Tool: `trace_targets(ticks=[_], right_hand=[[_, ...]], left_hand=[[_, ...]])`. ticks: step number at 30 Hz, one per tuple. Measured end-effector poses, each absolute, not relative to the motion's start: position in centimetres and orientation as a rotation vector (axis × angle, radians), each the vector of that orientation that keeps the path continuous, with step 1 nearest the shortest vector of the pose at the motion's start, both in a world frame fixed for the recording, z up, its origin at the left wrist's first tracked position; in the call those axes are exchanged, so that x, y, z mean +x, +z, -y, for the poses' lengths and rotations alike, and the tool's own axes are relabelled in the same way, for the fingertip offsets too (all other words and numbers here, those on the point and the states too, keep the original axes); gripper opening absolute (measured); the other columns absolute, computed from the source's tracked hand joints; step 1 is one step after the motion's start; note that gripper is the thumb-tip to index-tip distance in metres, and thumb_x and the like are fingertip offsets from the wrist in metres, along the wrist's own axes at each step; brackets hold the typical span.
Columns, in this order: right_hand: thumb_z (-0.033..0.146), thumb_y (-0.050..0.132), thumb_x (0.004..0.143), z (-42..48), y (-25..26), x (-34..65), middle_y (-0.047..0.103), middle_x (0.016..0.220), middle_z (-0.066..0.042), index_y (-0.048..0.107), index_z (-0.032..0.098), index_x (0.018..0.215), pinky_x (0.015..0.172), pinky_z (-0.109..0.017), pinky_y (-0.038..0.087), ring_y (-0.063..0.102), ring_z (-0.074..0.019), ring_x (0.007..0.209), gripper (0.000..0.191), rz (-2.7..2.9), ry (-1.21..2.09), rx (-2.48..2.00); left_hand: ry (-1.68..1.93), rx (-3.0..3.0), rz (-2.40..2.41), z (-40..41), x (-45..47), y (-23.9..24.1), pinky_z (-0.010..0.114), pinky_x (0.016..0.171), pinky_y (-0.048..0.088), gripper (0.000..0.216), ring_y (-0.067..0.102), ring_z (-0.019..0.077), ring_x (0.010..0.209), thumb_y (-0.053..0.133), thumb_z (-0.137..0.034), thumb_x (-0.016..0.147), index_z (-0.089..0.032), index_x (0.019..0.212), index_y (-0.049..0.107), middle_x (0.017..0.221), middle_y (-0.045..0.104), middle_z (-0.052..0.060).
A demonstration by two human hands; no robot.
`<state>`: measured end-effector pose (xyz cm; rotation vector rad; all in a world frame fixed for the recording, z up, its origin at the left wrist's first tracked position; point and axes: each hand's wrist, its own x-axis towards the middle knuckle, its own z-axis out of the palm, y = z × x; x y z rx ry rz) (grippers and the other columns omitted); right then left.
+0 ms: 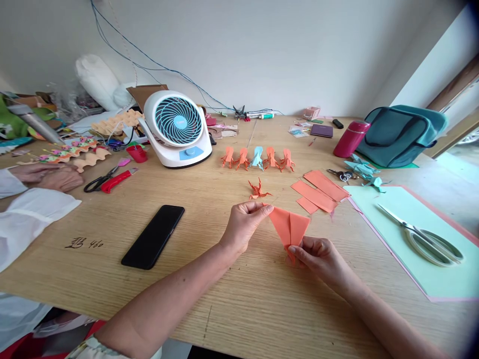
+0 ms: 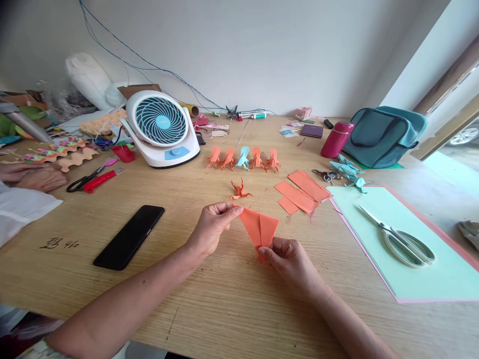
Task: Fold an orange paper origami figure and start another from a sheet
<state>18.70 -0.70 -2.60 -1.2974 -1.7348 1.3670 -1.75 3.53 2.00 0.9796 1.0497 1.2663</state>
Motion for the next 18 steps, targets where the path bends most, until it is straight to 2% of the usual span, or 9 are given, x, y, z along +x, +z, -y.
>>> trace_targets(ticks=[5, 14, 18], right_hand=[[0.054, 0.062, 0.090, 0.65, -2.98, 18.76, 0.046, 0.060, 0.003, 0.064, 0.017, 0.070, 0.056, -0.028, 0.025, 0.036, -0.0124, 0.057, 0.042, 1.736, 1.352, -1.291], [0.054, 0.057, 0.092, 0.73, -3.22, 18.53, 0.044, 0.060, 0.003, 0.064, 0.016, 0.072, 0.055, -0.027, 0.023, 0.032, -0.0111, 0.057, 0.043, 1.721, 1.348, -1.297], [0.051, 0.062, 0.089, 0.78, -3.38, 18.59, 0.045, 0.060, 0.002, 0.067, 0.015, 0.072, 0.054, -0.027, 0.024, 0.034, -0.0114, 0.057, 0.040, 1.713, 1.325, -1.317]], left_hand=[[1.231, 0.931, -1.042, -3.59, -1.86, 1.77, 0.022, 0.049, 0.020, 0.030, 0.029, 0.0054, 0.055, 0.086, -0.041, 0.061, -0.015, 0.070, 0.076, 0.058, 0.052, -0.003], [1.259, 0.925, -1.026, -3.60, -1.72, 1.55, 0.022, 0.048, 0.019, 0.029, 0.028, 0.0051, 0.054, 0.085, -0.041, 0.063, -0.014, 0.073, 0.077, 0.058, 0.049, -0.004], [1.244, 0.877, -0.984, -3.66, -1.73, 1.45, 0.022, 0.047, 0.020, 0.027, 0.023, 0.0048, 0.051, 0.085, -0.040, 0.063, -0.016, 0.072, 0.077, 0.049, 0.038, -0.008]])
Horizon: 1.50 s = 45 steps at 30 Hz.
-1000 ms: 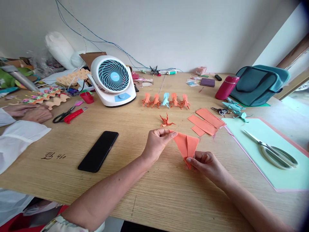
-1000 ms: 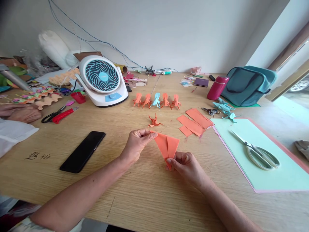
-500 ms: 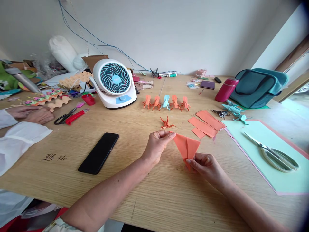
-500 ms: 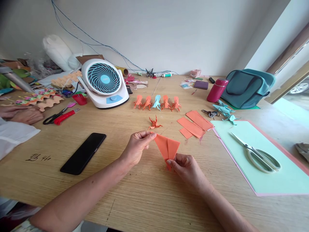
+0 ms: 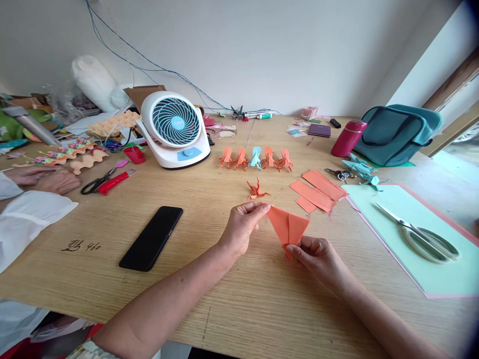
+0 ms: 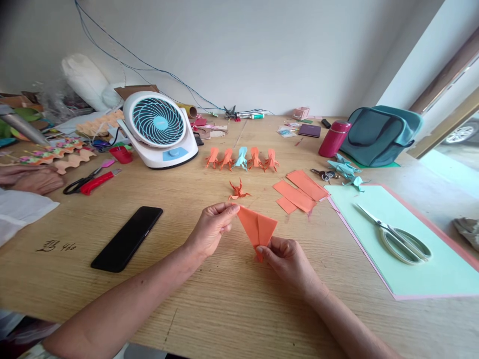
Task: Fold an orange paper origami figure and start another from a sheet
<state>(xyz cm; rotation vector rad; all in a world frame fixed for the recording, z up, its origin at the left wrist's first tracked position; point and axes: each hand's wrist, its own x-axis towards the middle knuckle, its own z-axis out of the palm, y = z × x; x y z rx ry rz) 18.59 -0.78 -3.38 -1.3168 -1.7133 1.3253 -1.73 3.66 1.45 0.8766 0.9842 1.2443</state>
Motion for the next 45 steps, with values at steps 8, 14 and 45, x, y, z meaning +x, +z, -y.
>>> trace_targets(ticks=[8, 14, 45], right_hand=[[0.050, 0.062, 0.089, 0.8, -3.0, 18.3, 0.044, 0.060, 0.003, 0.065, 0.015, 0.072, 0.055, -0.027, 0.024, 0.035, -0.0113, 0.057, 0.039, 1.690, 1.359, -1.290], [0.051, 0.060, 0.090, 0.8, -2.8, 18.2, 0.042, 0.059, 0.004, 0.065, 0.015, 0.073, 0.053, -0.027, 0.022, 0.034, -0.0107, 0.056, 0.041, 1.700, 1.361, -1.280], [0.037, 0.053, 0.091, 0.9, -1.0, 19.1, 0.043, 0.058, 0.004, 0.058, 0.017, 0.065, 0.052, -0.024, 0.027, 0.034, -0.0098, 0.055, 0.033, 2.090, 1.094, -1.414]], left_hand=[[1.295, 0.876, -0.939, -3.6, -1.7, 1.2, 0.021, 0.047, 0.017, 0.025, 0.018, 0.0055, 0.050, 0.081, -0.040, 0.070, -0.017, 0.080, 0.080, 0.048, 0.026, -0.009], [1.322, 0.909, -0.926, -3.7, -1.7, 1.1, 0.020, 0.047, 0.018, 0.024, 0.019, 0.0060, 0.051, 0.078, -0.040, 0.074, -0.018, 0.083, 0.081, 0.049, 0.027, -0.008], [0.920, 2.112, -0.930, -4.9, -4.2, 3.1, 0.032, 0.083, 0.044, 0.018, 0.059, 0.0177, 0.077, 0.072, -0.027, 0.084, -0.021, 0.067, 0.072, 0.073, 0.064, 0.002]])
